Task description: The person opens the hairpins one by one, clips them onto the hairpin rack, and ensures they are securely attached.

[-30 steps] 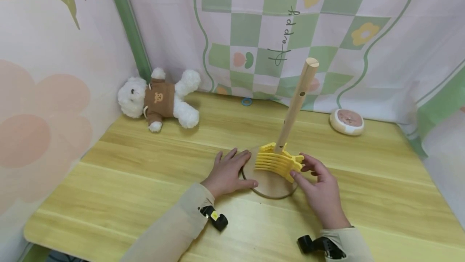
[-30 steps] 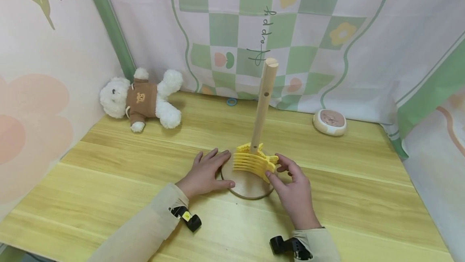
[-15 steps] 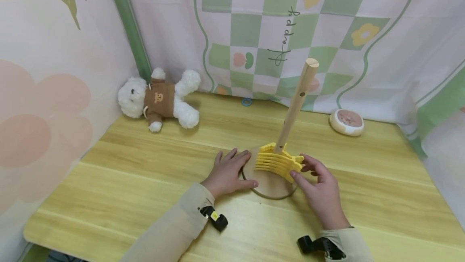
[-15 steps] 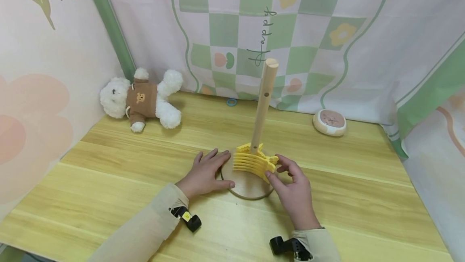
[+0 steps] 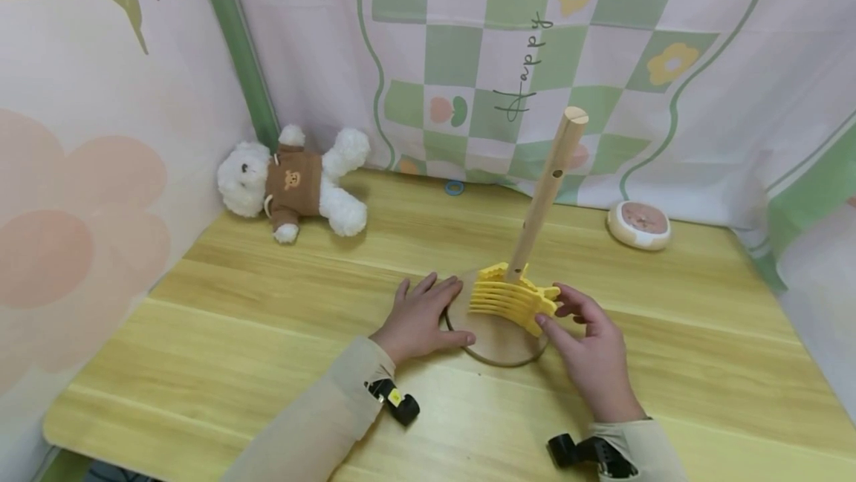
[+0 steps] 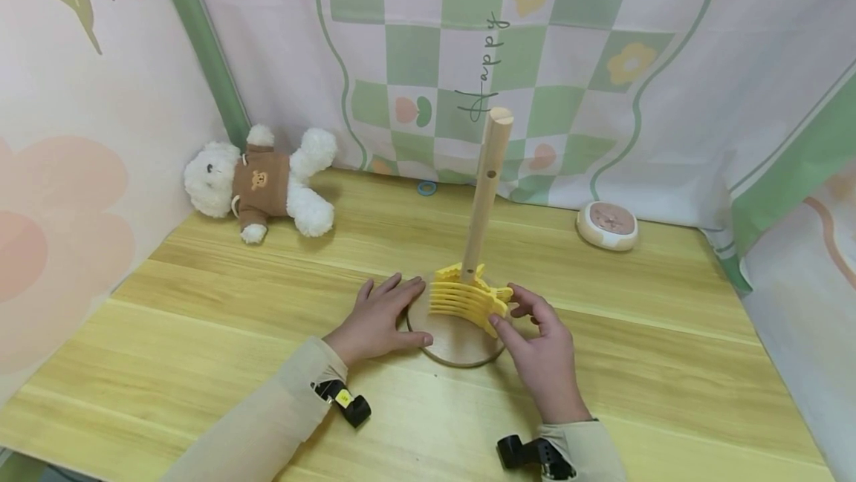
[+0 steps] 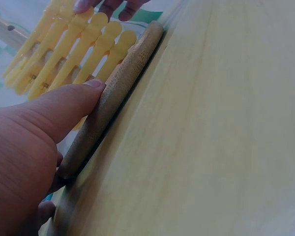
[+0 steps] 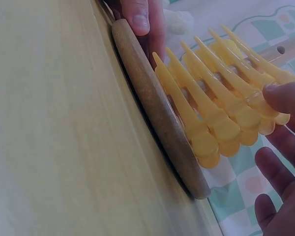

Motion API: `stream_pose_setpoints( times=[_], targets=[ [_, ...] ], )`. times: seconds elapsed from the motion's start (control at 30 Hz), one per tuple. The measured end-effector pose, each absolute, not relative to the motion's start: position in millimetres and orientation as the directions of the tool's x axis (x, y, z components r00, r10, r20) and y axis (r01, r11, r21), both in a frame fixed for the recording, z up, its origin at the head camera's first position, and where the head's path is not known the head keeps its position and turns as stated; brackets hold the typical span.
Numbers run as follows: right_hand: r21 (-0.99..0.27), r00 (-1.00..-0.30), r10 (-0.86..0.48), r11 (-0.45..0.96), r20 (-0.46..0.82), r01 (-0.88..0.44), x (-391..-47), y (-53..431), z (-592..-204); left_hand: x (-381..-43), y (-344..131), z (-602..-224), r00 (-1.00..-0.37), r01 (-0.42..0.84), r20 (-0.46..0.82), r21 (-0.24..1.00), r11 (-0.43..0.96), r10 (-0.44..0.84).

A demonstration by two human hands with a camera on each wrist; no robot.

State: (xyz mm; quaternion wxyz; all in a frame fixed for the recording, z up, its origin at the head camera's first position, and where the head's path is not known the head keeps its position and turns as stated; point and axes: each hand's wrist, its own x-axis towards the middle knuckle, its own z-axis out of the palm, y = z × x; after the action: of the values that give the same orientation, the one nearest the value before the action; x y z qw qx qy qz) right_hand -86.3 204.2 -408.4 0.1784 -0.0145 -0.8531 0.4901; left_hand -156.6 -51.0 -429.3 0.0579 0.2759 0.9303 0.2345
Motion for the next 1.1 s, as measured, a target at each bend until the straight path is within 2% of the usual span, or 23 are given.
stream_pose_setpoints(
  times=[0.23,0.83,0.93,1.1],
  targets=[
    [-0.807,-0.964,0.107,0.574,0.244,-0.141,-87.8,205.9,-408.5,-156.3,-51.0,-429.3,-0.841,0.485,0.021,0.469,0.738,0.54],
    [-0.805,-0.959,0.132,0.578,0.25,-0.13,-88.0,206.9,-411.2,-155.8,-51.0,-426.7,-0.842,0.48,0.014,0.476,0.737,0.539],
    [-0.804,-0.958,0.106,0.573,0.267,-0.16,-87.8,207.1,-410.7,-156.0,-51.0,-427.2,-0.842,0.48,0.014,0.475,0.737,0.539],
    [-0.792,-0.926,0.081,0.548,0.368,-0.268,-88.9,206.3,-412.0,-156.5,-50.9,-428.3,-0.843,0.48,0.016,0.475,0.738,0.538]
  ],
)
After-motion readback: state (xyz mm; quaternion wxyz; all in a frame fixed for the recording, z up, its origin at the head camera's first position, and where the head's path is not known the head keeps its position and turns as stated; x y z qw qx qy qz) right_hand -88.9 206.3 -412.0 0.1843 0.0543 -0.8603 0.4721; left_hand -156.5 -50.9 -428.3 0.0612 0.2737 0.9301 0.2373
